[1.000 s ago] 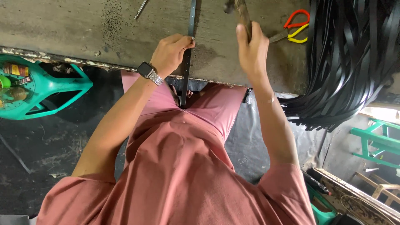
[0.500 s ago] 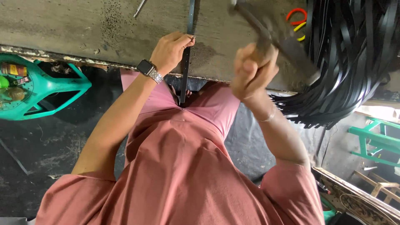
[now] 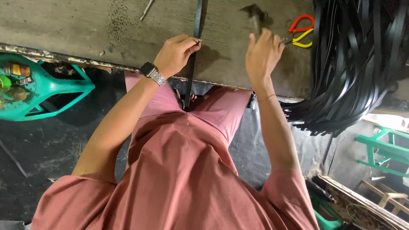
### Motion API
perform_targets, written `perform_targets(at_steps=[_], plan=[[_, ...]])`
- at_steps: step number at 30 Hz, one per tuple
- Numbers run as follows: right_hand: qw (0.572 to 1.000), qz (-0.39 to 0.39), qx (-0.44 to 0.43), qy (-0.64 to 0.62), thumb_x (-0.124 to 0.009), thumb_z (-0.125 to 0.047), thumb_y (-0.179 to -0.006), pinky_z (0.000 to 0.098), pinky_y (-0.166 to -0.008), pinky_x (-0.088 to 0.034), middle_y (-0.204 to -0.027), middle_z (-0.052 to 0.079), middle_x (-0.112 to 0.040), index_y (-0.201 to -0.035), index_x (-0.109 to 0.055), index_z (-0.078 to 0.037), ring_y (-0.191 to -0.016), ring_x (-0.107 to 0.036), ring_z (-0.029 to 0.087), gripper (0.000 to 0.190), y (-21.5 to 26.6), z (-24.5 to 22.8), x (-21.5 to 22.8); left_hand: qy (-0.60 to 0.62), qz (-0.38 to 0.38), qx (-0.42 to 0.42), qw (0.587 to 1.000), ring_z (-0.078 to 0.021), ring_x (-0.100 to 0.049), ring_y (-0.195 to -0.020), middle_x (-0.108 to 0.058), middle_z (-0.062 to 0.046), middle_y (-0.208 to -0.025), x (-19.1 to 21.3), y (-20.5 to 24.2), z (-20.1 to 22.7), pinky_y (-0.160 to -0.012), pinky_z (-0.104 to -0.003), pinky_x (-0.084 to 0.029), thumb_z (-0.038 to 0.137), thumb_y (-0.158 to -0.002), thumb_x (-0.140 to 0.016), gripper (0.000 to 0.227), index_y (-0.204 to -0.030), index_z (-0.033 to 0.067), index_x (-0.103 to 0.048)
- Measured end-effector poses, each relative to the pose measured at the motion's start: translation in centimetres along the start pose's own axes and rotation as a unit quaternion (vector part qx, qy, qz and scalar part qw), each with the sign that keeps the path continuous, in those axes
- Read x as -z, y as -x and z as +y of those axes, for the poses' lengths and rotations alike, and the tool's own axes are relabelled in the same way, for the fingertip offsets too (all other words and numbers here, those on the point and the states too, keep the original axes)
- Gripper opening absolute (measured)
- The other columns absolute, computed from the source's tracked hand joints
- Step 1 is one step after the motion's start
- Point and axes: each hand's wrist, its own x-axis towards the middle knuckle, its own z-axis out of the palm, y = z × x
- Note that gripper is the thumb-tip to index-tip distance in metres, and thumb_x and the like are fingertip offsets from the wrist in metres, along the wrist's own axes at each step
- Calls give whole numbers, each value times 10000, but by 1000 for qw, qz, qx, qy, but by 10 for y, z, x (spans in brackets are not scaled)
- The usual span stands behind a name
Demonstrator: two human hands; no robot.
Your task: Punching a series of holes into a black leather strap using a hand punch and a hammer on a workbench.
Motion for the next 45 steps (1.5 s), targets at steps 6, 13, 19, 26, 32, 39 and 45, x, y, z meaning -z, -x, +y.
perform_targets(at_steps=[6,13,19,26,32,39,45], plan=[[973,-53,205,-90,-592,-309,-1041,536,-975,-363,-1306,121,-569,-1345,-613,-204,-1191,-530,268,323,17,-62,0,27,0,18,999,-264,-675,-841,-710,-145,-983,1,1,-2,-706,-367,-590,10,-1008,-702,42,-1026,-27,-702],[951,-78,241,-180,-799,-342,-904,496,-934,-323,-1277,44,-521,-1002,-702,-137,-1175,-479,297,247,30,-91,-8,65,31,91,993,-159,-767,-772,-793,-102,-868,-4,-8,-11,-681,-227,-634,-27,-957,-740,59,-953,12,-784],[953,-87,224,-183,-789,-363,-898,500,-919,-338,-1302,62,-525,-1150,-723,-200,-1190,-475,304,308,36,-91,-7,183,163,202,948,-147,-729,-611,-727,-68,-739,12,-18,-10,-578,-237,-618,92,-1030,-575,195,-894,41,-703],[954,-123,218,-163,-776,-443,-903,505,-1028,-323,-1389,35,-475,-1365,-614,-197,-1256,-463,286,548,39,-88,-3,134,93,113,980,-205,-778,-709,-764,-120,-863,11,-15,-6,-568,-221,-600,430,-1087,-540,501,-957,-18,-722],[951,-110,230,-174,-764,-417,-914,483,-1020,-331,-1388,41,-475,-1352,-628,-159,-1251,-467,293,527,40,-89,2,95,75,97,988,-166,-746,-722,-759,-99,-834,9,-13,-3,-630,-224,-594,21,-1047,-671,115,-954,-1,-735],[952,-105,232,-171,-772,-409,-900,496,-991,-347,-1385,54,-481,-1230,-664,-116,-1236,-466,310,455,40,-90,5,111,72,96,987,-181,-748,-747,-754,-115,-838,11,-17,2,-674,-251,-631,-59,-1012,-680,80,-963,-18,-730],[952,-107,226,-179,-787,-386,-880,504,-1001,-342,-1390,46,-485,-1201,-669,-110,-1231,-466,310,440,39,-91,5,110,69,95,987,-182,-750,-742,-748,-113,-831,9,-17,1,-677,-258,-648,-70,-1014,-672,76,-981,-18,-716]])
